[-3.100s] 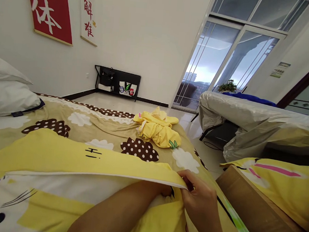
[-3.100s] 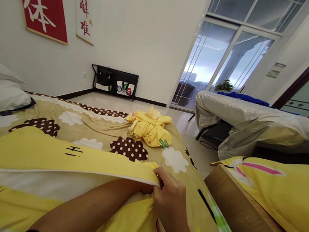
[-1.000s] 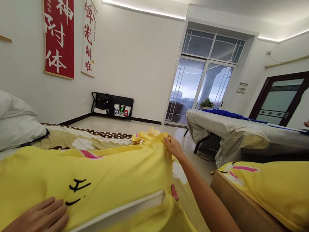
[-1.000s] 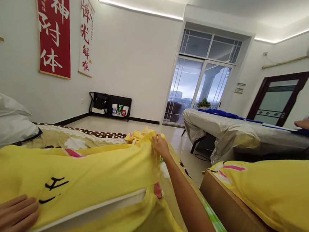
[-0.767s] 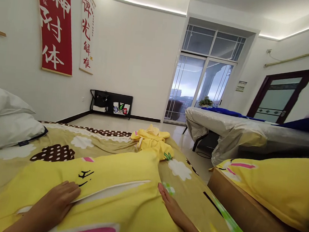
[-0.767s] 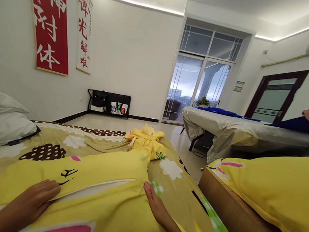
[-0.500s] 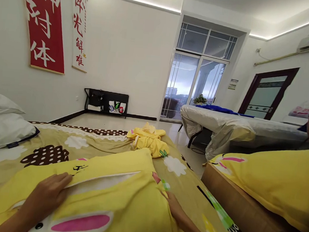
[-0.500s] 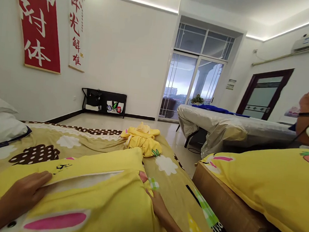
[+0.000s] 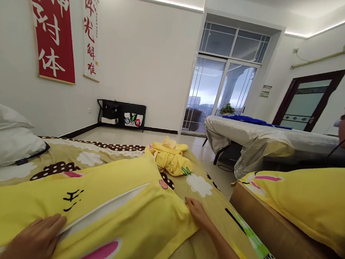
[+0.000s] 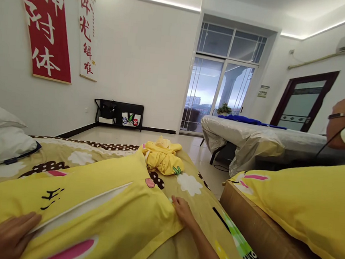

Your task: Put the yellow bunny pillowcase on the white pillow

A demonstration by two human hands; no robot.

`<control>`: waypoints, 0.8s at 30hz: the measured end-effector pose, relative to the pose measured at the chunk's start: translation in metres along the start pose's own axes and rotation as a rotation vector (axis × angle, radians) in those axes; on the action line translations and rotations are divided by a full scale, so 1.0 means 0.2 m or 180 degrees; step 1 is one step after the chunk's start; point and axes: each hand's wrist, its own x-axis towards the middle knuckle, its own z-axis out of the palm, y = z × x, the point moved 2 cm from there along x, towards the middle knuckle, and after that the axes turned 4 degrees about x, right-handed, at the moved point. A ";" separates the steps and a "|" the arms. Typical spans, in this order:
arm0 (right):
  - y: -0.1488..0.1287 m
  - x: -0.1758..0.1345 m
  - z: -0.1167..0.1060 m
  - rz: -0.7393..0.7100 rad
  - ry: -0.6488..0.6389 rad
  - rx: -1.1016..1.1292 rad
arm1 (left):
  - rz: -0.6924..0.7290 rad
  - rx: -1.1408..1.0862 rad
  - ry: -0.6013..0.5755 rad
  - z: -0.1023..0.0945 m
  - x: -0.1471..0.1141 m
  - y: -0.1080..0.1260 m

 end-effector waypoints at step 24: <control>-0.90 -0.40 -0.10 -0.2928 -0.0818 -0.1308 | -0.0118 -0.0665 -0.1999 -0.26 0.15 0.14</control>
